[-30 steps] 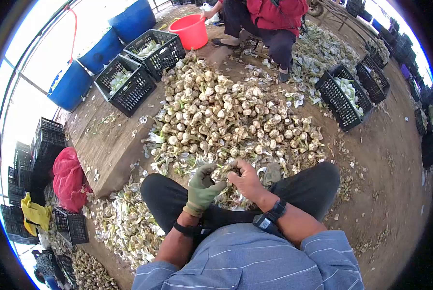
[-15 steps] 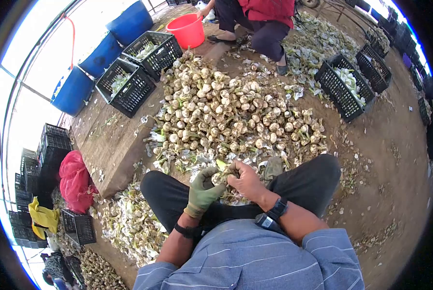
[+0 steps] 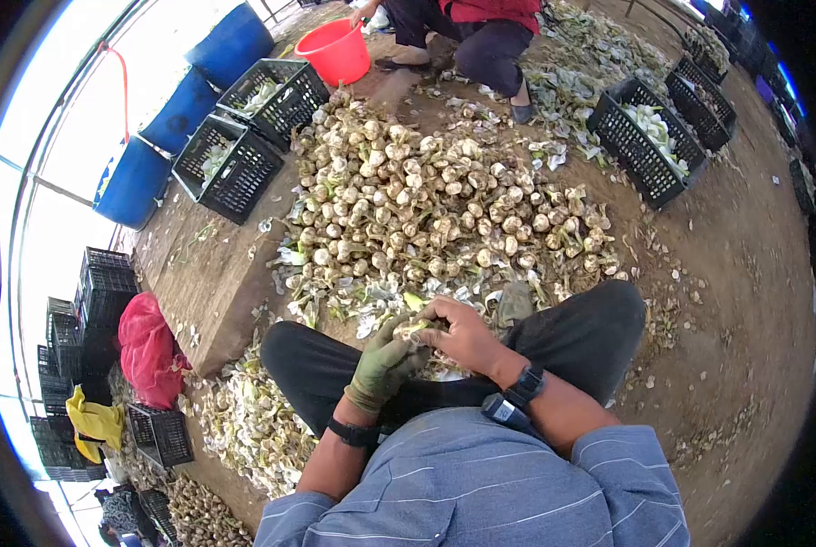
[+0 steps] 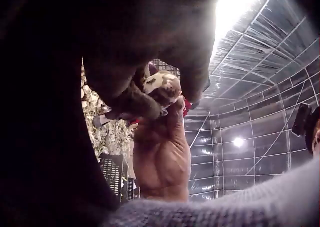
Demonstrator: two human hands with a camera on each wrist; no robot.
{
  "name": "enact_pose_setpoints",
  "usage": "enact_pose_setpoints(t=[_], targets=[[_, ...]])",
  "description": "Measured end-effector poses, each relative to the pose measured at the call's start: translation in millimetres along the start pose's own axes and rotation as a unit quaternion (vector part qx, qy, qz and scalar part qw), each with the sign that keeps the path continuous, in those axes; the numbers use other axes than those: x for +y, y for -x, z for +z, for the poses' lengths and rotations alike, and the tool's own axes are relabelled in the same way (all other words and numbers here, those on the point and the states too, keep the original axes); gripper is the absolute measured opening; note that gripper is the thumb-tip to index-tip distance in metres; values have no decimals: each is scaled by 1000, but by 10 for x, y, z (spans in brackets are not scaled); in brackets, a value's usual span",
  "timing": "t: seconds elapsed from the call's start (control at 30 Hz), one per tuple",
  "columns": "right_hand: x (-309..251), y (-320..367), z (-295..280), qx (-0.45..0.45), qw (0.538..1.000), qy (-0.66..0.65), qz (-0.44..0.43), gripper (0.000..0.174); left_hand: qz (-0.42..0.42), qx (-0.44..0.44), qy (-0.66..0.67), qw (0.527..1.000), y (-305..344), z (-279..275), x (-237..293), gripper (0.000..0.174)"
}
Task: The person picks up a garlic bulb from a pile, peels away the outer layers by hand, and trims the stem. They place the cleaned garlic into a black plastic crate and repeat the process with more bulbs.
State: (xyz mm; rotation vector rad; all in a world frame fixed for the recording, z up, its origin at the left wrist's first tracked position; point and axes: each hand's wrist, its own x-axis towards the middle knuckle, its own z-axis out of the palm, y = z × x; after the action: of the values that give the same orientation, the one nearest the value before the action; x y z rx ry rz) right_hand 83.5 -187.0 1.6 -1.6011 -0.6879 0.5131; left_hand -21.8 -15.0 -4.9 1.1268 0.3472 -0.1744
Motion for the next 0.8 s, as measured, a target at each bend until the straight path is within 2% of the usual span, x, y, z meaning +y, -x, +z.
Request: enact_pose_setpoints(t=[0.07,0.13,0.2,0.3,0.37,0.43,0.47,0.5,0.6,0.67,0.77,0.8], targets=[[-33,-1,1,3,999,37,30,31,39,13,-57,998,-1,-32,-58,41],[-142,-6,-5,-10,998,64,11,27,51,27,-48,997,9,-2,8,41],[-169,-12,-15,-34,994,98,-25,24,-27,61,140,988,22,101,126,37],[-145,-16,-52,-82,986,125,-79,21,-43,35,152,987,51,-1,50,35],[-159,-38,-100,-110,986,99,-82,19,2,-1,73,997,-4,-207,-234,38],[-215,-62,-160,-129,985,78,-89,17,-14,-41,90,995,13,-171,-147,43],[-229,-67,-172,-137,984,67,-92,16,-53,-66,146,986,41,-155,-90,47],[-222,-62,-168,-131,985,63,-91,16,-92,-90,200,971,63,-118,-6,50],[-203,-26,-140,-101,990,54,-83,16,-77,-138,208,965,41,-175,-46,57],[-168,-6,-105,-70,994,52,-70,15,-69,-126,210,967,58,-144,-35,58],[74,-5,-138,15,998,-16,61,20,-54,-125,170,976,82,-106,35,58],[15,-21,-164,25,999,-4,38,21,-48,-129,150,979,79,-100,44,58]])
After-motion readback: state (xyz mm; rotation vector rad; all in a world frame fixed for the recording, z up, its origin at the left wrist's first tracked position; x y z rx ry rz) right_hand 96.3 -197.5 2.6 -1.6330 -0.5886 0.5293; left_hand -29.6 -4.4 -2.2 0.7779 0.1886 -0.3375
